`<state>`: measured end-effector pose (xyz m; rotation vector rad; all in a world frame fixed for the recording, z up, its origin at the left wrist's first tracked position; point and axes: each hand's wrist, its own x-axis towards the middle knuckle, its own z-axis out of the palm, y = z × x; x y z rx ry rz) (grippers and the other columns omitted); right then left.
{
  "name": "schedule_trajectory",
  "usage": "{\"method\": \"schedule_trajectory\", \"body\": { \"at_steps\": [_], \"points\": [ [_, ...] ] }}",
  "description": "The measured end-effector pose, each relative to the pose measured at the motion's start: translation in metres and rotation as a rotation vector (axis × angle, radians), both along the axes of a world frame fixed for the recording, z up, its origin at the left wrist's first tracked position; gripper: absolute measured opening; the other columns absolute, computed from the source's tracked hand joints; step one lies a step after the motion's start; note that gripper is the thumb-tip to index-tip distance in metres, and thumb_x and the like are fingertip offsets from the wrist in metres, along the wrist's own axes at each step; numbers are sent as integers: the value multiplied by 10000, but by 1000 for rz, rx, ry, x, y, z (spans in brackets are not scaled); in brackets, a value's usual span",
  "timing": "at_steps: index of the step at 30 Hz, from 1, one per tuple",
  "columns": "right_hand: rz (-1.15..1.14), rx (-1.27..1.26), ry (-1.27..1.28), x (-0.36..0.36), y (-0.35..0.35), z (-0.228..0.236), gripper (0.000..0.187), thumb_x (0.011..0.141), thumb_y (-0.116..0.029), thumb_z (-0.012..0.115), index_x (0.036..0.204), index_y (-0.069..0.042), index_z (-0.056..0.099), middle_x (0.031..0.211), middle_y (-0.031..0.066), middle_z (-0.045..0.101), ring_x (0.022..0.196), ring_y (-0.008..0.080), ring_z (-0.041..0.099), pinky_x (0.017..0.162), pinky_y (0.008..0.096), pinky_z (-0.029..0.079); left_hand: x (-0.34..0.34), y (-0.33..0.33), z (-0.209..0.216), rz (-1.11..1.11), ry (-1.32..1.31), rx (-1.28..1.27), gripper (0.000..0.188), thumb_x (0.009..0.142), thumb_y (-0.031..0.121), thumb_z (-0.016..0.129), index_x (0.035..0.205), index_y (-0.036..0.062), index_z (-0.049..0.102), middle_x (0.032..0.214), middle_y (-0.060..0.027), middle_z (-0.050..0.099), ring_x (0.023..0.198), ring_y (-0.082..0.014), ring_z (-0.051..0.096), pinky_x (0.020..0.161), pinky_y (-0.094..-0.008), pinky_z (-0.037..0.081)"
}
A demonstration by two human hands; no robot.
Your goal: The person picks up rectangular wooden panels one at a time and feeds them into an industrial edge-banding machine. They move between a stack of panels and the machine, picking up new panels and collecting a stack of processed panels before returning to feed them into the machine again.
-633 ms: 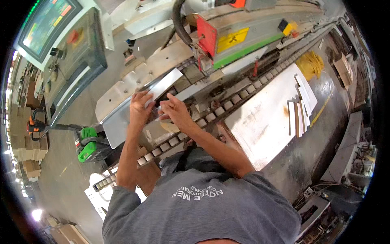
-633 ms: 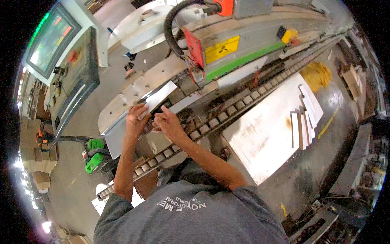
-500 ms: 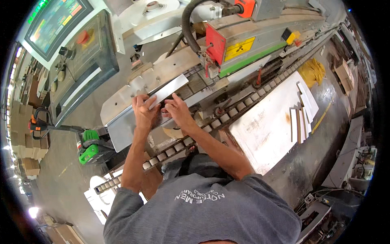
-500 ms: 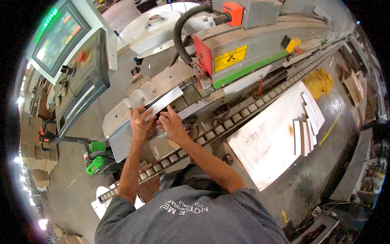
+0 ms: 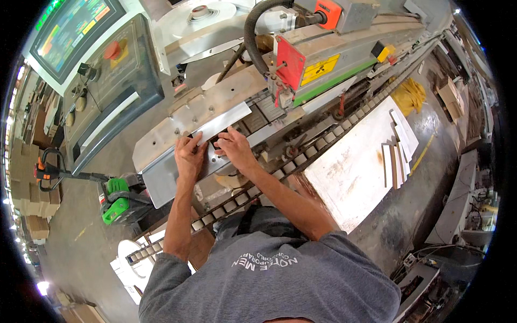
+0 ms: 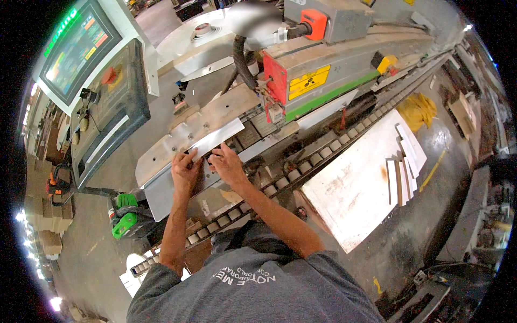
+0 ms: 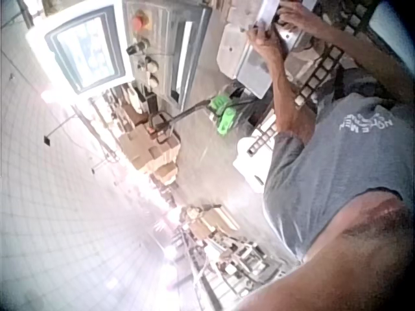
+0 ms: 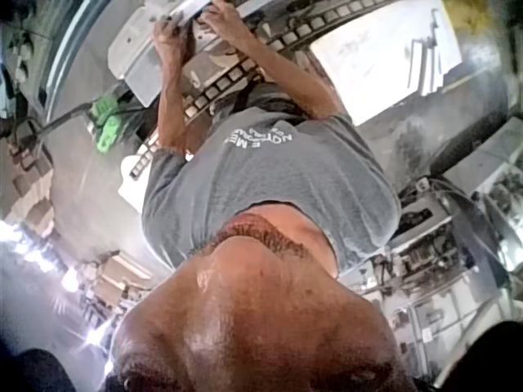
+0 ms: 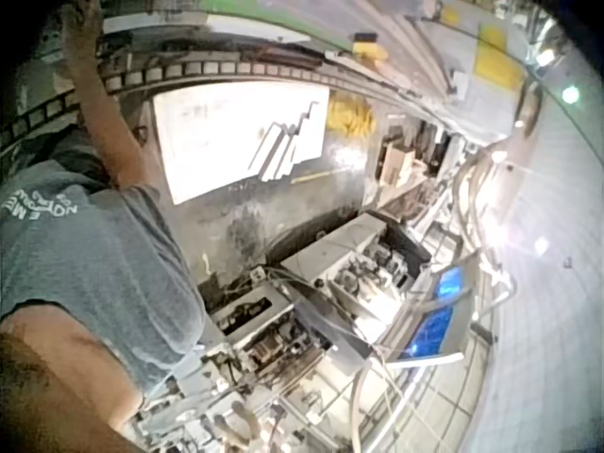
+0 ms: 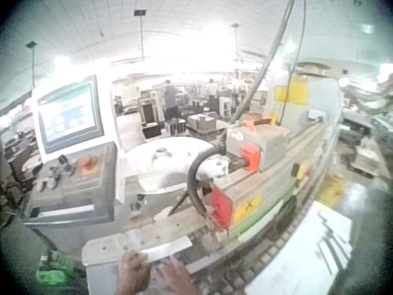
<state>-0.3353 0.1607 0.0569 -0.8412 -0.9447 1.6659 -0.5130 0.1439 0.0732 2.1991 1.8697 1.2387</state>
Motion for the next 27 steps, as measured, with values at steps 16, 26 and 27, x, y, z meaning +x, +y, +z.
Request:
{"method": "schedule_trajectory", "body": {
  "at_steps": [16, 26, 27],
  "points": [
    [-97, 75, -228, 16, 11, 9, 321, 906, -153, 617, 1028, 110, 480, 1081, 202, 609, 780, 177, 679, 646, 275, 601, 23, 14, 4, 10, -21, -84, 325, 728, 103, 813, 1048, 91, 756, 815, -107, 601, 789, -295, 579, 733, -399, 486],
    [-241, 77, -441, 79, 47, 15, 238, 880, -130, 620, 953, 67, 508, 895, 102, 639, 713, 111, 615, 584, 269, 515, 93, 57, 5, -15, 23, -60, 274, 737, 179, 821, 998, 110, 771, 773, -87, 619, 774, -290, 600, 734, -399, 490],
    [-281, 123, -505, 88, 49, 13, 235, 879, -135, 620, 945, 61, 509, 873, 75, 627, 703, 90, 574, 597, 257, 490, 104, 63, 5, -21, 27, -66, 274, 737, 179, 821, 998, 110, 771, 773, -87, 619, 774, -290, 600, 734, -399, 490]
  ]
}}
